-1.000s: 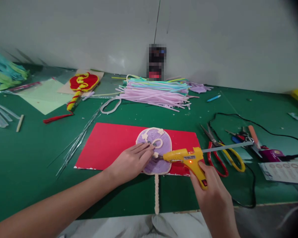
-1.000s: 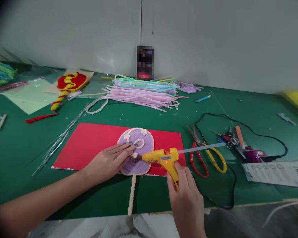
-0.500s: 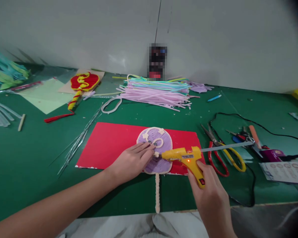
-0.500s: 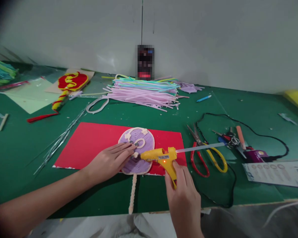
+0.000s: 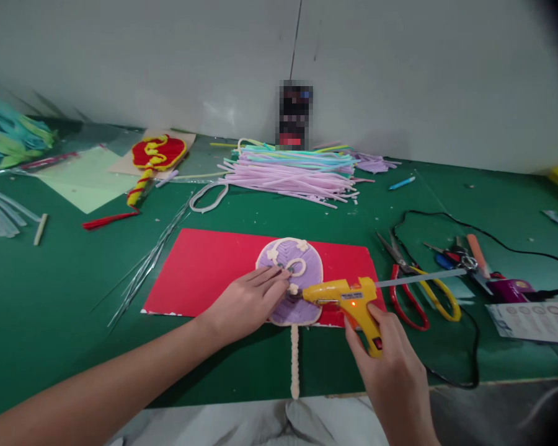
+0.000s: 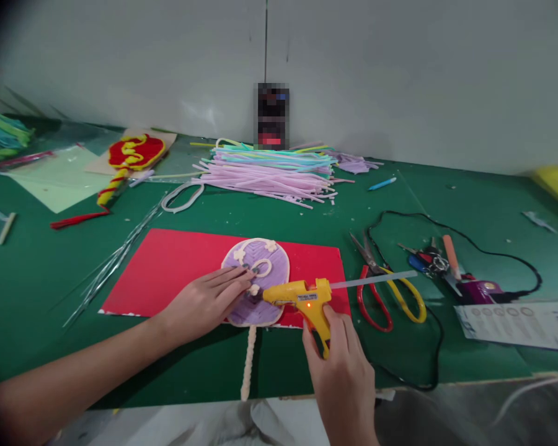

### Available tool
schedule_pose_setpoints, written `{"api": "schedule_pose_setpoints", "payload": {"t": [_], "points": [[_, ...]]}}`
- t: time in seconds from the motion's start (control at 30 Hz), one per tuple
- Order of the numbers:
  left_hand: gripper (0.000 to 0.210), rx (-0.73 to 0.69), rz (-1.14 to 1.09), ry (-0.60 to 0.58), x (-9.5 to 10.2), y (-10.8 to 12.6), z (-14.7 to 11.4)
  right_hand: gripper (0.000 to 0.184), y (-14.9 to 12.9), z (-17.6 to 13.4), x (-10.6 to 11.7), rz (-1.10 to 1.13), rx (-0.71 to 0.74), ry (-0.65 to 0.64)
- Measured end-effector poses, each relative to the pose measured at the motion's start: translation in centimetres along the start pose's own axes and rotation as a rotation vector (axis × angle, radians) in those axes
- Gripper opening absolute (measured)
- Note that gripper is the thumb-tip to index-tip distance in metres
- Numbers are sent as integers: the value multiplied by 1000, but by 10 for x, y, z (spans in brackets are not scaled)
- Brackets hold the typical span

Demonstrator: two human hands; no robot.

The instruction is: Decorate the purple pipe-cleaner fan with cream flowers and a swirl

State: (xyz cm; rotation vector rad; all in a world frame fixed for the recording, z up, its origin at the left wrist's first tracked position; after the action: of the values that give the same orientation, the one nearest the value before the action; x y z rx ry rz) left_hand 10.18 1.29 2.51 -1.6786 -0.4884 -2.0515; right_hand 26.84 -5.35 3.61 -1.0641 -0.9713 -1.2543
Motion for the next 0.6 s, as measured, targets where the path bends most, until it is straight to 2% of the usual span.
{"api": "schedule_pose_setpoints", "payload": {"t": [0.37,0.6], "points": [[26,4,-8,4,0,-1,0,32,9,-3,0,109,-34,-40],[26,-1,-17,-8,-1,0,0,33,13,-3,-1,91,-41,-54]]}}
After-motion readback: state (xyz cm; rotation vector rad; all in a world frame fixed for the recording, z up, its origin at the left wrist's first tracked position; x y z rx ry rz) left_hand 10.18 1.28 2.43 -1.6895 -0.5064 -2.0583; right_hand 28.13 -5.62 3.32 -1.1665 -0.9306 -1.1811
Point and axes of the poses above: each hand's wrist, its own z-axis towards the middle knuckle, its own x-axis out of the back of the hand, y = z × x, the point moved 8 cm from there along z, towards the middle knuckle, and after that the axes turned 12 degrees about -y, right-handed, at the moved point
